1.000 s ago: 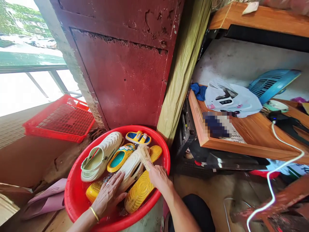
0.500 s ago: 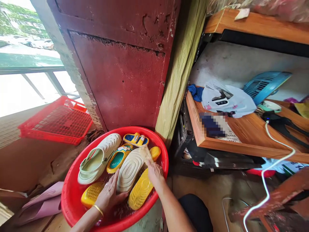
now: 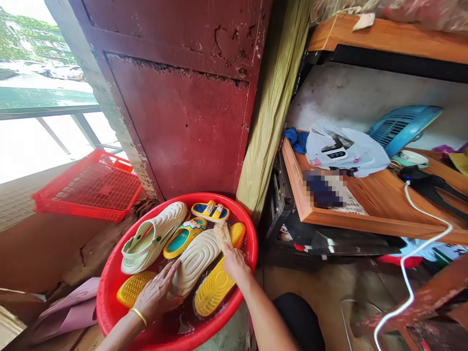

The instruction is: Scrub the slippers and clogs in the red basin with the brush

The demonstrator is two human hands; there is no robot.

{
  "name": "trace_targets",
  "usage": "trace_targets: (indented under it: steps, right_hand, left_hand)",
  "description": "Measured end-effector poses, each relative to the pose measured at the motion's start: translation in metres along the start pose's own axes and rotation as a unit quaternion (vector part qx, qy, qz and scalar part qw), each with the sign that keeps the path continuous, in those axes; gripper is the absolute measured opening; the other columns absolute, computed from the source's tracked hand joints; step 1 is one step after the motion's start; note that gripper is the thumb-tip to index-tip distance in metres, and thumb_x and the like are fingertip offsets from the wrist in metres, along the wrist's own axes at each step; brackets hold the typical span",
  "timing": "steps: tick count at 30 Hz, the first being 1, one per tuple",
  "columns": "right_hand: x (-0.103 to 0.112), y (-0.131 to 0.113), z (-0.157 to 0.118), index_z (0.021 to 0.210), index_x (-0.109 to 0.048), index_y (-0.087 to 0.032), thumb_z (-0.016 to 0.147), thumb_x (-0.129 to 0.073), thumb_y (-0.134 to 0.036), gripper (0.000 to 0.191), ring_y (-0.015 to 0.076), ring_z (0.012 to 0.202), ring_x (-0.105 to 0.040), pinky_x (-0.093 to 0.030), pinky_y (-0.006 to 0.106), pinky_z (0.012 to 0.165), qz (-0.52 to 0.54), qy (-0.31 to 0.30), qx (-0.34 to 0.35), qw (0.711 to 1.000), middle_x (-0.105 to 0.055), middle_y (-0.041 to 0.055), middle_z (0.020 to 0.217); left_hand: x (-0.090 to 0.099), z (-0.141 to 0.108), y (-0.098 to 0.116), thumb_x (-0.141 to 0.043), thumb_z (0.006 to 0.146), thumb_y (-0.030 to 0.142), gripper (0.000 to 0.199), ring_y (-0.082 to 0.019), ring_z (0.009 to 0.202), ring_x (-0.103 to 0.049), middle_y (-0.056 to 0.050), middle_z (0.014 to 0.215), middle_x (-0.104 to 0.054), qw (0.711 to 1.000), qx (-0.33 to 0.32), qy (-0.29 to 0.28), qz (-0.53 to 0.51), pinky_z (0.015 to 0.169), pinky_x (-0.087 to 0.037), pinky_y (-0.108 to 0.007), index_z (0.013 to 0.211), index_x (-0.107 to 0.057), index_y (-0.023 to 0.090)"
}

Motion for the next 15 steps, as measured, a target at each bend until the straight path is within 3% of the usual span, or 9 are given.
trace_targets:
  steps: [5,7,10,13,15]
  right_hand:
    - [-0.028,-0.024,-0.023,0.151,-0.053,-0.027,0.099,-0.046,-0.019,0.053,0.0293,0.102,-0.072,-0.052,0.038,0.088,0.028,-0.059,0.120,0.991,-0.077,0.0125,0.108]
    - [-0.028,-0.020,-0.023,0.152,-0.052,-0.027,0.099,-0.045,-0.017,0.054,0.0301,0.107,-0.071,-0.052,0.040,0.091,0.018,-0.046,0.097,0.994,-0.076,0.0137,0.113]
    - [-0.018,-0.003,-0.010,0.158,-0.043,-0.018,0.098,-0.039,-0.008,0.061,0.0297,0.113,-0.070,-0.051,0.039,0.095,-0.001,-0.007,-0.007,1.000,-0.073,0.0201,0.122]
    - [-0.019,-0.004,-0.006,0.162,-0.033,-0.010,0.095,-0.039,-0.005,0.068,0.0293,0.111,-0.071,-0.053,0.038,0.093,0.001,0.011,-0.041,0.999,-0.072,0.0231,0.122]
    - [-0.029,-0.019,-0.013,0.164,-0.029,-0.012,0.093,-0.042,-0.007,0.072,0.0303,0.107,-0.072,-0.054,0.039,0.089,-0.006,0.003,-0.018,1.000,-0.073,0.0217,0.120]
  left_hand:
    - [-0.004,-0.005,0.017,-0.058,0.077,0.026,0.088,-0.038,0.156,-0.030,-0.024,0.170,-0.027,0.999,0.010,0.024,0.040,0.114,-0.041,-0.057,0.161,-0.034,0.014]
    - [-0.009,-0.006,0.028,-0.059,0.077,0.025,0.091,-0.040,0.158,-0.022,-0.024,0.172,-0.019,0.997,0.018,0.026,0.063,0.112,-0.041,-0.063,0.162,-0.030,0.011]
    - [-0.017,-0.003,0.036,-0.069,0.067,0.030,0.110,-0.043,0.159,-0.018,-0.025,0.173,-0.010,0.997,0.029,-0.002,0.071,0.113,-0.035,-0.071,0.164,-0.022,0.010]
    - [-0.020,0.007,0.028,-0.070,0.063,0.029,0.114,-0.042,0.158,-0.022,-0.032,0.169,-0.017,1.000,0.007,-0.010,0.012,0.121,-0.031,-0.060,0.163,-0.022,0.001]
    - [-0.017,0.013,0.016,-0.069,0.064,0.030,0.108,-0.041,0.154,-0.032,-0.034,0.163,-0.033,0.998,-0.034,0.010,-0.052,0.121,-0.036,-0.050,0.159,-0.030,-0.004]
Point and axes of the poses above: each hand's wrist, its own z-axis towards the middle knuckle, its own x-axis out of the back of the hand, y = z × x, the point moved 4 cm from there along z, towards the middle knuckle
